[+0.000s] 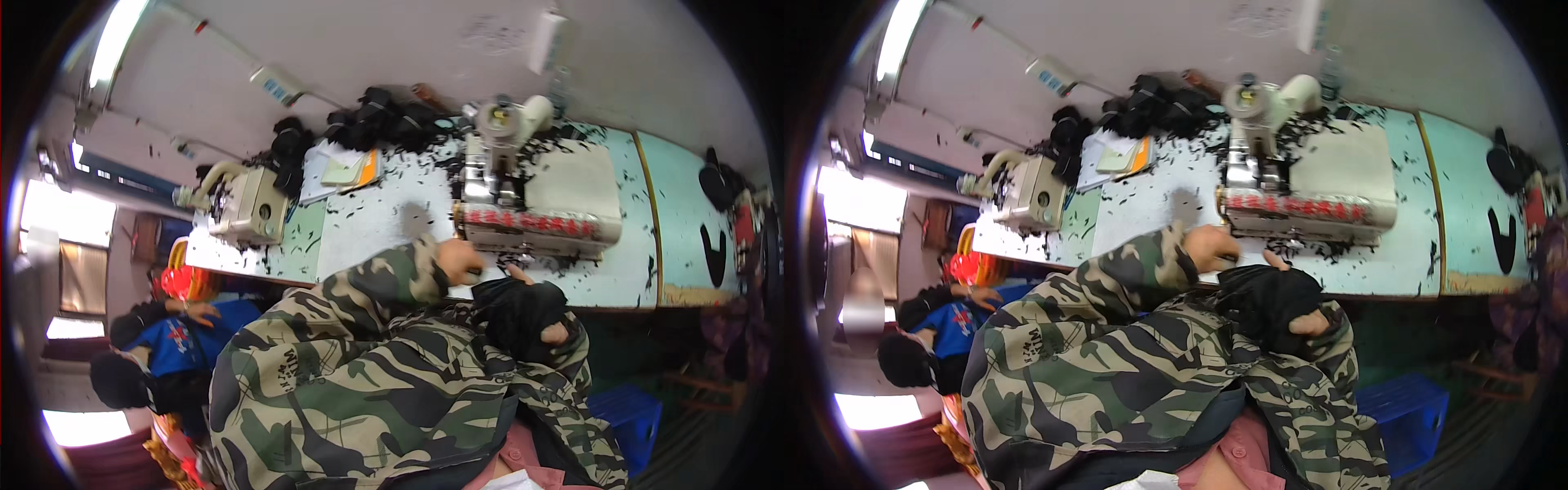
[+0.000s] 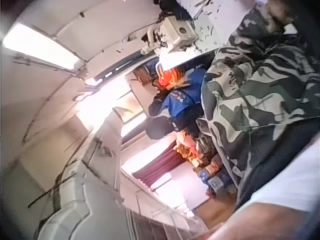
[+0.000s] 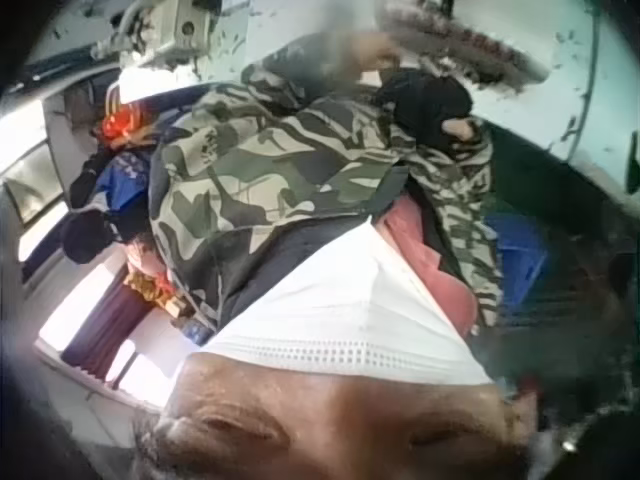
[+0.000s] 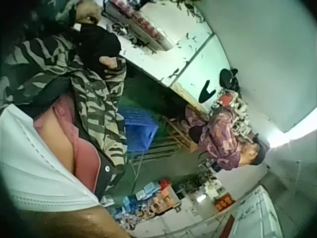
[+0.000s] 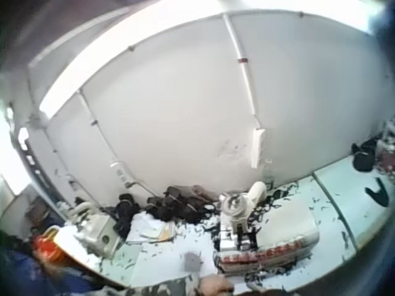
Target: Process small pieces of black material using an industrial skiving machine.
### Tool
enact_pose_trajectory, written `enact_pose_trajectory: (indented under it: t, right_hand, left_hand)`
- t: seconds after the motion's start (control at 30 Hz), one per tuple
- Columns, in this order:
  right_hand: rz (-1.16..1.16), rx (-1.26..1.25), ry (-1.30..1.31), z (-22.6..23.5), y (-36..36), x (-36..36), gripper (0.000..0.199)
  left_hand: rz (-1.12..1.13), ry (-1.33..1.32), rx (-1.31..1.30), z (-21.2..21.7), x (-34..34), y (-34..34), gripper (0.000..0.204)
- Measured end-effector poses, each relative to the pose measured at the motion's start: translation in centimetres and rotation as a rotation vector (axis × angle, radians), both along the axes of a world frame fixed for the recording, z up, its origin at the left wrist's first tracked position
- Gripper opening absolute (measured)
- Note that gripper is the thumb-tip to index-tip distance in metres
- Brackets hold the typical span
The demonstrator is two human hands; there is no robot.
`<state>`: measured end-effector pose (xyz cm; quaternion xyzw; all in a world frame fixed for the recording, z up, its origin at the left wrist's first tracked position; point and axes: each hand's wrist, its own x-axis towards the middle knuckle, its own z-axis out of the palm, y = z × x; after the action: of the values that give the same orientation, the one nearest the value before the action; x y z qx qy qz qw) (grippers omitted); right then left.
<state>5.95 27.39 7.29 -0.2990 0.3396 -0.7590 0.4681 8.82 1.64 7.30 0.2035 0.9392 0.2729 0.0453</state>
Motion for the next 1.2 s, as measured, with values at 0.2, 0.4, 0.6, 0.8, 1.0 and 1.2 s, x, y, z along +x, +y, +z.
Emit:
enact_pose_trajectory:
  t: [0.2, 0.4, 0.6, 0.8, 1.0, 1.2]
  right_hand:
    - [0.305, -0.501, 0.291, 1.5, -11.7, -2.0, 0.064]
    - [-0.247, 0.477, 0.068, 7.3, -17.0, -1.8, 0.051]
    - [0.089, 0.893, -0.167, -3.9, -23.4, -4.7, 0.045]
    - [0.136, 0.982, -0.182, -0.2, -31.0, -6.4, 0.044]
    - [-0.219, 0.559, -0.255, 3.0, -47.1, -12.4, 0.041]
    - [-0.505, 1.215, 0.318, -3.2, -56.5, -18.2, 0.088]
  left_hand:
    - [0.004, 0.470, 0.314, 3.1, 0.4, -3.5, 0.012]
    - [0.392, -0.847, 1.945, 8.5, 2.3, -10.5, 0.016]
    - [0.076, -0.057, 0.634, 8.0, 4.2, -14.3, 0.029]
    - [0.782, -0.495, 0.787, -1.9, 5.3, -26.7, 0.044]
    - [1.207, 0.351, -0.300, -1.2, -1.5, -45.7, 0.073]
    - [1.393, 0.058, -0.634, -6.0, -4.7, -53.8, 0.082]
